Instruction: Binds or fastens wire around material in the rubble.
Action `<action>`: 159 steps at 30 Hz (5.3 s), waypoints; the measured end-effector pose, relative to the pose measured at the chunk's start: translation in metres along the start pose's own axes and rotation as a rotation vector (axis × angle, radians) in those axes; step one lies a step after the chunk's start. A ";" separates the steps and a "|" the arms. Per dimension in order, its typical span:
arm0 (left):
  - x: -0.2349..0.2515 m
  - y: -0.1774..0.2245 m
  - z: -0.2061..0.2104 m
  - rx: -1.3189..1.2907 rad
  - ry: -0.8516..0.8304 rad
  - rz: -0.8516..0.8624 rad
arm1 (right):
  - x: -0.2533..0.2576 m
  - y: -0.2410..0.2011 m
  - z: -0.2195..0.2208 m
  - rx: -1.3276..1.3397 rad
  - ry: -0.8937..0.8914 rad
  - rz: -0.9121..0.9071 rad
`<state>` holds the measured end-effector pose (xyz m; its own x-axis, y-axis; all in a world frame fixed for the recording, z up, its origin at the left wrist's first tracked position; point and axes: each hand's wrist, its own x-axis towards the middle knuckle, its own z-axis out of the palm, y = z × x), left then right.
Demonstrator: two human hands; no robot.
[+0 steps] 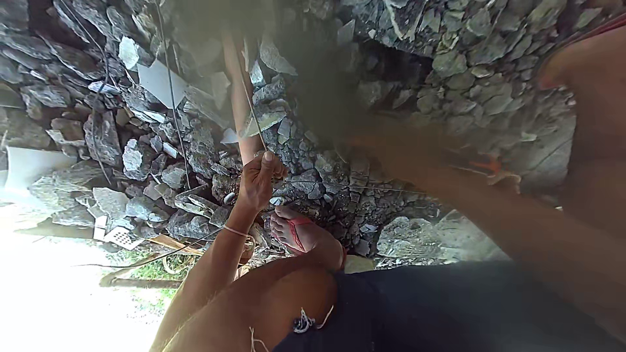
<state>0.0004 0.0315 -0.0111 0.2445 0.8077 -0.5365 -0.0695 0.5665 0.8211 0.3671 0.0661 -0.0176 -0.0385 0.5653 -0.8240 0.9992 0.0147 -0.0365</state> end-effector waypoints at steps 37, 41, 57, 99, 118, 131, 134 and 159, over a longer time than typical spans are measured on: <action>-0.015 0.010 0.006 0.319 0.119 0.005 | -0.026 -0.177 0.026 0.203 -0.046 -0.451; -0.023 0.012 0.005 0.277 0.111 -0.008 | -0.022 -0.202 0.044 0.105 -0.112 -0.354; -0.022 0.003 -0.003 0.213 0.096 0.054 | -0.024 -0.190 0.072 0.035 0.234 -0.494; -0.039 -0.038 -0.017 1.079 -0.118 -0.132 | 0.032 -0.175 0.007 1.151 -0.880 0.381; -0.051 -0.053 -0.006 1.089 0.029 -0.018 | -0.010 -0.211 -0.005 0.083 -0.122 -0.186; -0.049 -0.039 -0.002 1.134 -0.035 -0.166 | 0.003 -0.182 -0.016 -0.089 -0.218 -0.683; -0.046 -0.037 0.002 1.196 -0.005 -0.168 | 0.013 -0.187 -0.025 -0.247 -0.143 -0.781; -0.044 -0.065 0.012 1.308 0.237 0.015 | 0.019 -0.170 0.008 0.011 0.139 -0.763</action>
<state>0.0054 -0.0431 -0.0383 0.0697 0.8968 -0.4368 0.9371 0.0913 0.3369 0.1961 0.0675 -0.0311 -0.7139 0.5003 -0.4899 0.6963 0.4336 -0.5720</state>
